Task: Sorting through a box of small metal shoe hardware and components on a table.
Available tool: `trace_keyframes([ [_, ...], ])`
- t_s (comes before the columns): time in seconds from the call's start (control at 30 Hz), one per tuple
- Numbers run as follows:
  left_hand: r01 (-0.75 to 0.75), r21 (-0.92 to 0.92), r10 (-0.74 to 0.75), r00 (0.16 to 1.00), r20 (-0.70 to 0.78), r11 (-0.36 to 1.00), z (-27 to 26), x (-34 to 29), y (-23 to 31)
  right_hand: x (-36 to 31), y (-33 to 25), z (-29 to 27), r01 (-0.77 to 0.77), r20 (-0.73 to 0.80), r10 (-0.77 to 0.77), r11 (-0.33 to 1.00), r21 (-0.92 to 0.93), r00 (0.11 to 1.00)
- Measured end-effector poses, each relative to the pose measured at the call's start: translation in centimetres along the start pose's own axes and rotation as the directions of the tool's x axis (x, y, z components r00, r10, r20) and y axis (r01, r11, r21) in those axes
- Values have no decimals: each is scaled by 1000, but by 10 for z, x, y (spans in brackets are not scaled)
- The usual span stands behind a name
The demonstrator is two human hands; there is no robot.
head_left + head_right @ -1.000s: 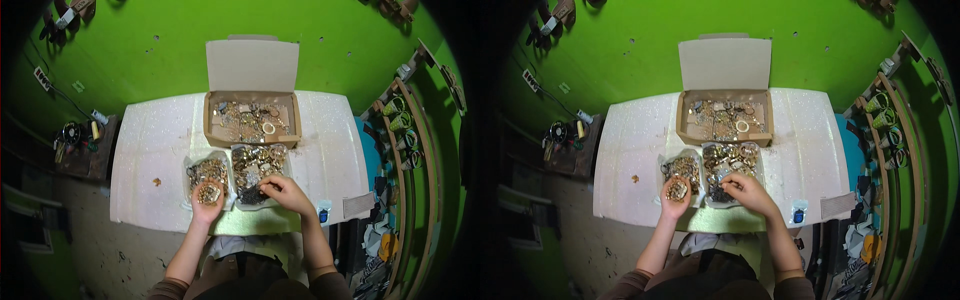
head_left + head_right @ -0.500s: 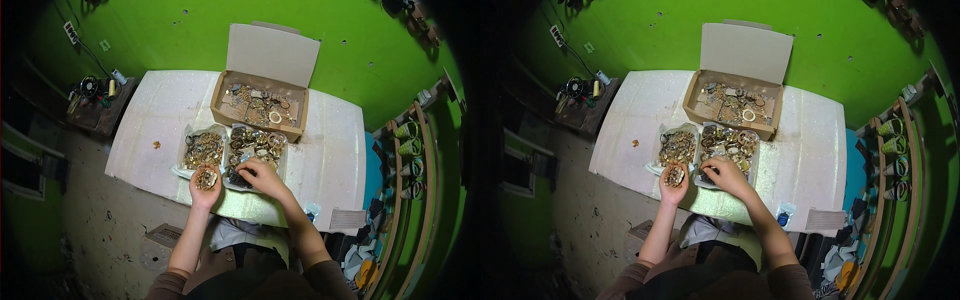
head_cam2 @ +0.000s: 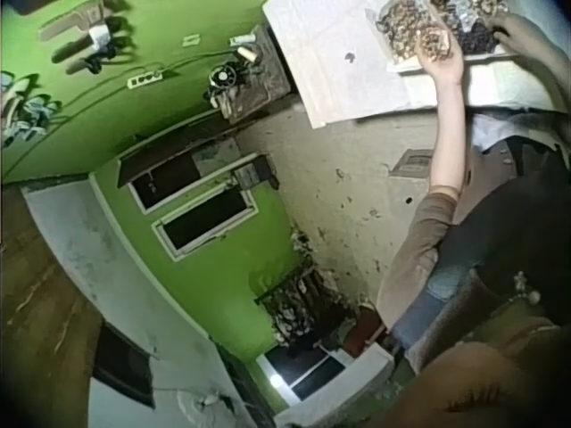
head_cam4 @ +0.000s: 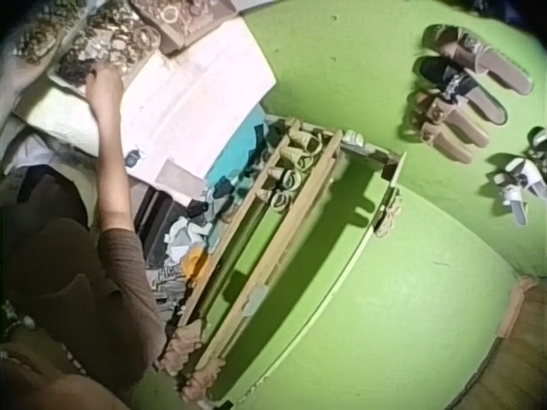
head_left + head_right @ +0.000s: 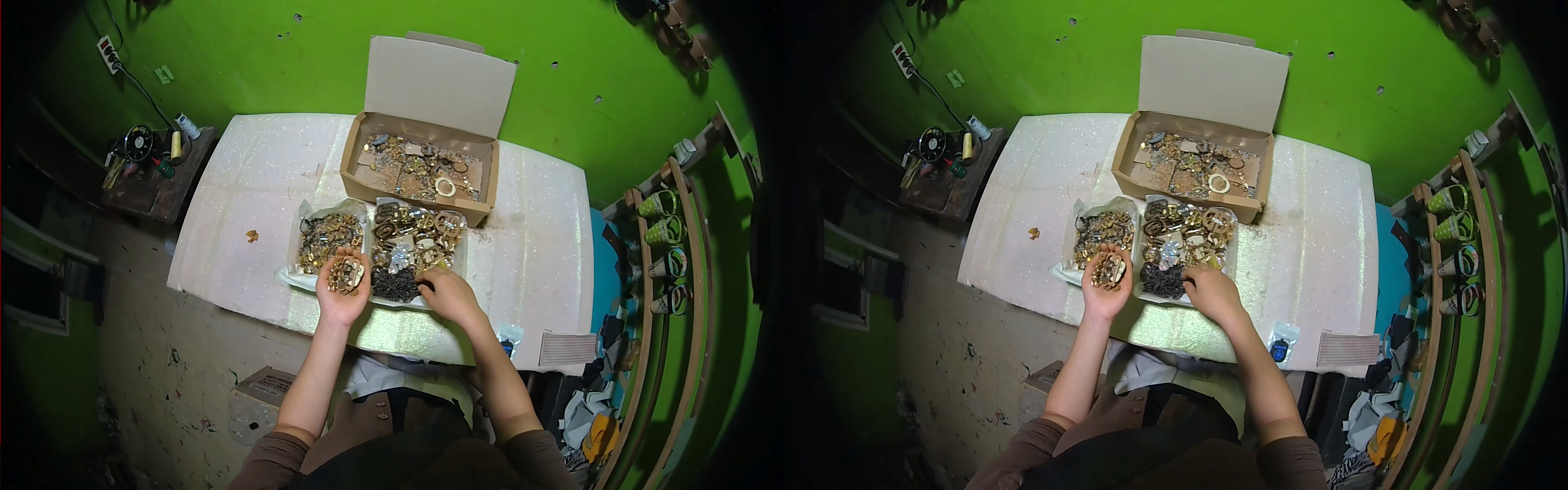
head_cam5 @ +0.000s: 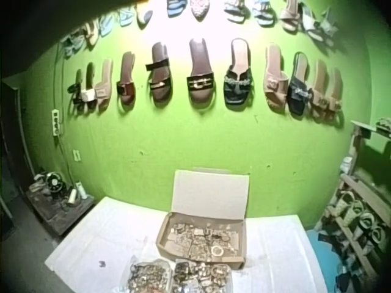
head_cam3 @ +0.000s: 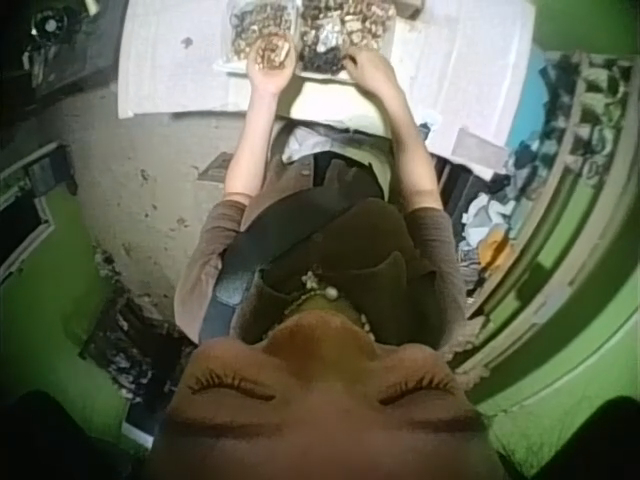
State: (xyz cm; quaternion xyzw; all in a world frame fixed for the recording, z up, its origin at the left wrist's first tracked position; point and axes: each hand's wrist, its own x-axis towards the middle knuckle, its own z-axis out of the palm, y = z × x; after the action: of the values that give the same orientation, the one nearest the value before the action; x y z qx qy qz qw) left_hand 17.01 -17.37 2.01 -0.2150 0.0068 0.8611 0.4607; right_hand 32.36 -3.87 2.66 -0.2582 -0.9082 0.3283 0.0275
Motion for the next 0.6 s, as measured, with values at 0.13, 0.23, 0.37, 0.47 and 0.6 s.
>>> trace_keyframes([
  [0.13, 1, -3, -1, 1000, -13, 1000, 7, 1, 23, 13, -17, 9, 15, -72, -12, 999, 33, 997],
  [0.23, -35, 44, 37, 999, -40, 998, 6, 2, 58, 31, -39, 20, 45, -68, -39, 995, 91, 997],
  [0.37, -28, 84, 38, 992, -122, 996, 16, 3, 99, 57, -78, 33, 0, -100, 14, 991, 133, 995],
  [0.47, 13, 95, 0, 991, -133, 995, 26, 10, 120, 78, -93, 48, 15, -157, 2, 994, 107, 988],
  [0.6, 57, 111, -39, 987, -157, 992, 35, 22, 144, 115, -106, 73, -1, -170, -5, 999, -32, 985],
])
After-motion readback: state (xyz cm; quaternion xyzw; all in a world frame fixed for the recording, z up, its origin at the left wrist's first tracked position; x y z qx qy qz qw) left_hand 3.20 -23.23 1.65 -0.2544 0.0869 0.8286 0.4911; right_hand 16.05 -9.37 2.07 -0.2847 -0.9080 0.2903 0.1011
